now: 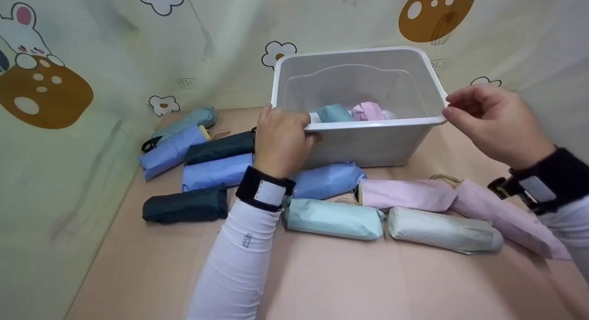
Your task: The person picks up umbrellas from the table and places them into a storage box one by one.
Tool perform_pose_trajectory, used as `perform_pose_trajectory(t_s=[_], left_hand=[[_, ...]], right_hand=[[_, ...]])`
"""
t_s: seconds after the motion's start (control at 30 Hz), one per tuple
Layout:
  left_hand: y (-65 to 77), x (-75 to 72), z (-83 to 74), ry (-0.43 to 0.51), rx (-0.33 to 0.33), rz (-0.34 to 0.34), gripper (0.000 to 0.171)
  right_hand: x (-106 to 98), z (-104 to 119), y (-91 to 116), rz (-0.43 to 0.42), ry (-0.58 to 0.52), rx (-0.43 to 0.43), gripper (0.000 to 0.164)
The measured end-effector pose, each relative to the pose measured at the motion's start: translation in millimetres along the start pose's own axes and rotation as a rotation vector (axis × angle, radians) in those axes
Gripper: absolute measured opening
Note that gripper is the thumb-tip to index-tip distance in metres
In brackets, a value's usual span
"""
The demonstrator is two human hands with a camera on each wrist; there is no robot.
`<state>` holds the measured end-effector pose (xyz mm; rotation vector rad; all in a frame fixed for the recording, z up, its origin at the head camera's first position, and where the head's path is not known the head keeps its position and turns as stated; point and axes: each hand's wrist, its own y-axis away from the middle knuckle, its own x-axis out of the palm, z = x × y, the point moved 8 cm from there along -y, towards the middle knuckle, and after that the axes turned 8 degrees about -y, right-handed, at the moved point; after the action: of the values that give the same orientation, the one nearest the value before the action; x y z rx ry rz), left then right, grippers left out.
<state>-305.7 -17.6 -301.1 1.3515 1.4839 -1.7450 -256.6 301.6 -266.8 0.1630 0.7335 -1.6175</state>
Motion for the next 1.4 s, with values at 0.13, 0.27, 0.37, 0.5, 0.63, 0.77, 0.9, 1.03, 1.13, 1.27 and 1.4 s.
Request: perform_pose_trajectory(t_s=[0.13, 0.27, 0.37, 0.5, 0.63, 0.77, 0.9, 1.03, 1.13, 1.27, 1.4], left_hand=[[-0.3, -0.1, -0.1, -0.003, -0.002, 0.004, 0.02], [-0.4, -0.6, -0.6, -0.008, -0.001, 0.004, 0.021], [-0.5, -0.6, -0.7, -0.007, -0.001, 0.006, 0.022], [-0.1, -0.8, -0.8, -0.001, -0.001, 0.008, 0.022], [0.8, -1.1, -1.0, -0.017, 0.011, 0.001, 0.024], [1.3, -0.8, -0.9, -0.027, 0.017, -0.004, 0.025], [1.5, -0.9, -0.8, -0.018, 0.015, -0.006, 0.025], [1.6, -1.3, -0.7, -0.012, 0.014, -0.007, 0.024], [1.9, -1.5, -0.6, -0.009, 0.013, -0.005, 0.022], [2.0, -1.3, -0.3, -0.006, 0.009, -0.001, 0.022], [2.1, -1.0, -0.1, -0.005, 0.007, 0.001, 0.022]], right_hand=[[-3, -8, 9, 0.034, 0.004, -0.014, 0.023], [-4, -21, 19, 0.113, 0.069, -0.001, 0.023], [-3, -33, 27, 0.195, 0.155, 0.036, 0.028], [1, -47, 36, 0.327, 0.322, 0.085, 0.04], [5, -56, 45, 0.451, 0.45, 0.11, 0.053], [9, -65, 53, 0.56, 0.516, 0.139, 0.059], [14, -73, 62, 0.633, 0.542, 0.158, 0.061], [17, -81, 68, 0.66, 0.546, 0.173, 0.064], [18, -86, 71, 0.671, 0.551, 0.188, 0.069], [18, -92, 75, 0.675, 0.573, 0.205, 0.076], [19, -97, 77, 0.681, 0.586, 0.21, 0.075]])
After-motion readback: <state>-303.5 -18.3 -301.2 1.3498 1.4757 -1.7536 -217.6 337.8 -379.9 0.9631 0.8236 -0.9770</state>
